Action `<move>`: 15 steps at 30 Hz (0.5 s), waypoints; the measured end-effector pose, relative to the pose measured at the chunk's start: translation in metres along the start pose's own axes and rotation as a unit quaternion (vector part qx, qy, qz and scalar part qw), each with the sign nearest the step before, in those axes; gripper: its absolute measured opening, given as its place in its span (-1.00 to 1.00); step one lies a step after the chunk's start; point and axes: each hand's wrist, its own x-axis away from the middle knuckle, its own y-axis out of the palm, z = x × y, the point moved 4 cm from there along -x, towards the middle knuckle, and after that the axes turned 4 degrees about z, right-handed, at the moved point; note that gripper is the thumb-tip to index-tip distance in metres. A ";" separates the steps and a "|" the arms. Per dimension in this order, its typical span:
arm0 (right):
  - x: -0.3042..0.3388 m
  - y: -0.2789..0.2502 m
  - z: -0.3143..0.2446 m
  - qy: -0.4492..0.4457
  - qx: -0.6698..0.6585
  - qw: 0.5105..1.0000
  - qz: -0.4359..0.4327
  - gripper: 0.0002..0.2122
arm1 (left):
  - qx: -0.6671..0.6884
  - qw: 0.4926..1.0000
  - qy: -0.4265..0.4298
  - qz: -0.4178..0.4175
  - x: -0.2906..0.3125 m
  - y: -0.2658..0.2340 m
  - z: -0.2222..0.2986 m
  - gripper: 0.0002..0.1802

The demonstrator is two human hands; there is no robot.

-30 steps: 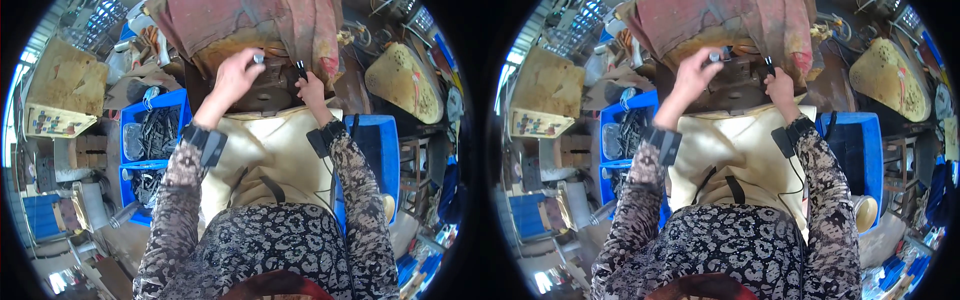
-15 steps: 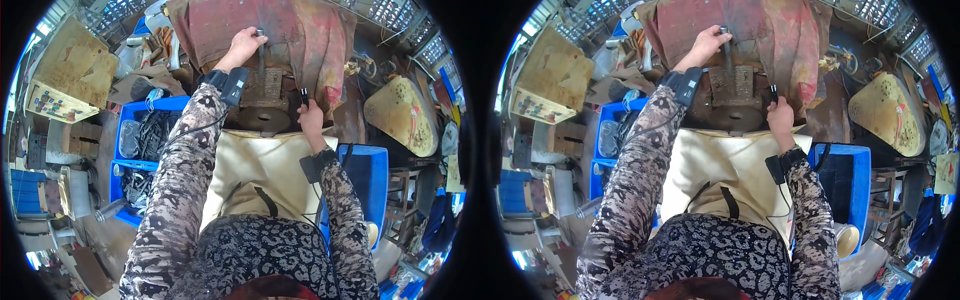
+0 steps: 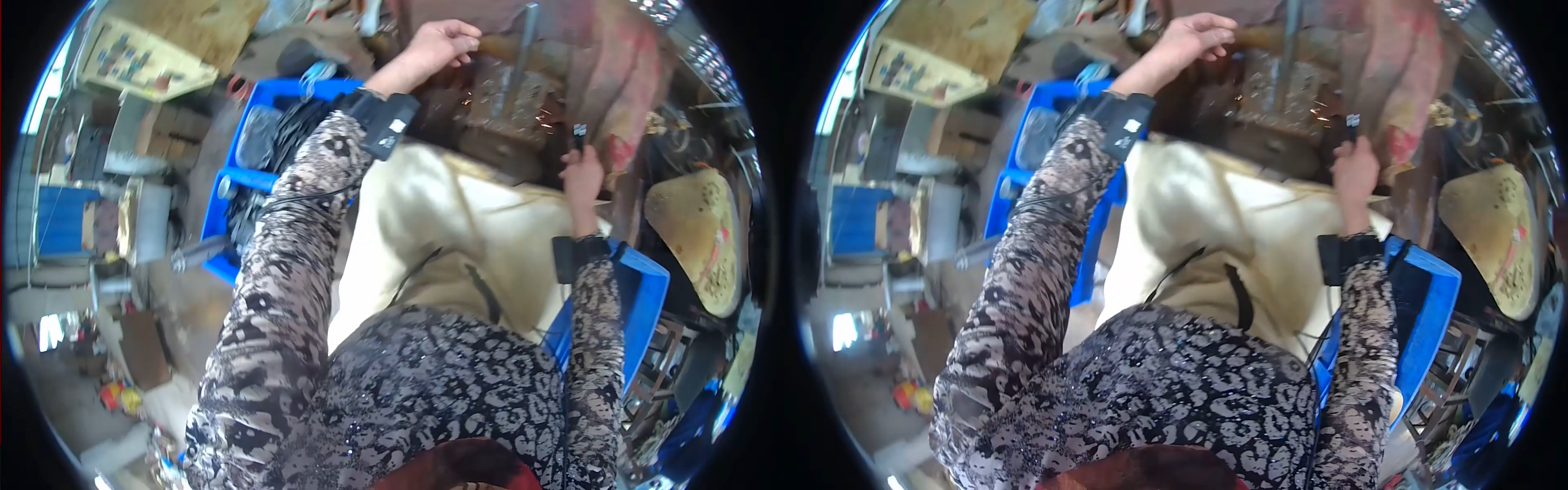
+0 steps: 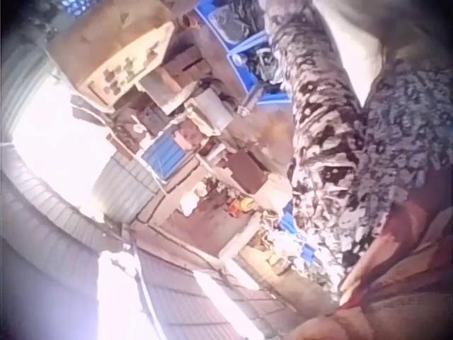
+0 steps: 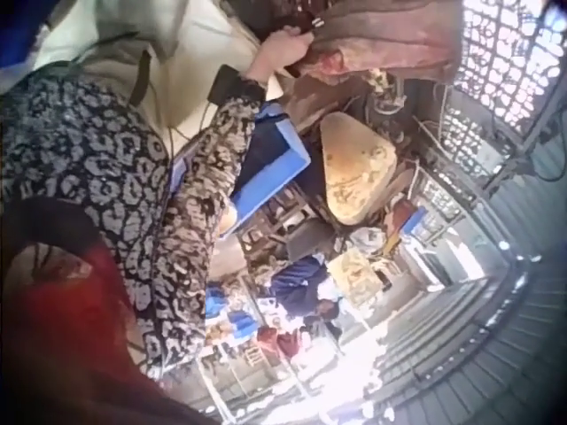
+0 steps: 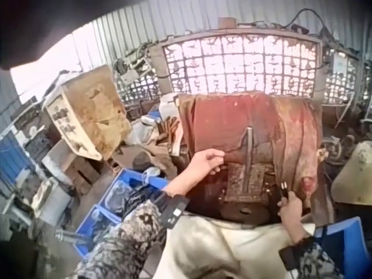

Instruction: Assembling small metal components using a manual press machine.

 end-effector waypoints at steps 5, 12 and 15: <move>-0.006 -0.003 0.003 -0.040 0.016 0.999 -0.034 -0.84 | -0.038 0.991 -0.032 0.128 0.112 -0.155 -0.057 -0.73; -0.009 0.013 0.021 -0.012 -0.011 0.997 -0.080 -0.84 | -0.097 0.873 -0.183 0.441 0.314 -0.297 -0.131 -0.81; -0.013 0.006 0.025 0.008 0.012 0.997 -0.078 -0.83 | -0.197 0.855 -0.255 0.407 0.364 -0.298 -0.164 -0.83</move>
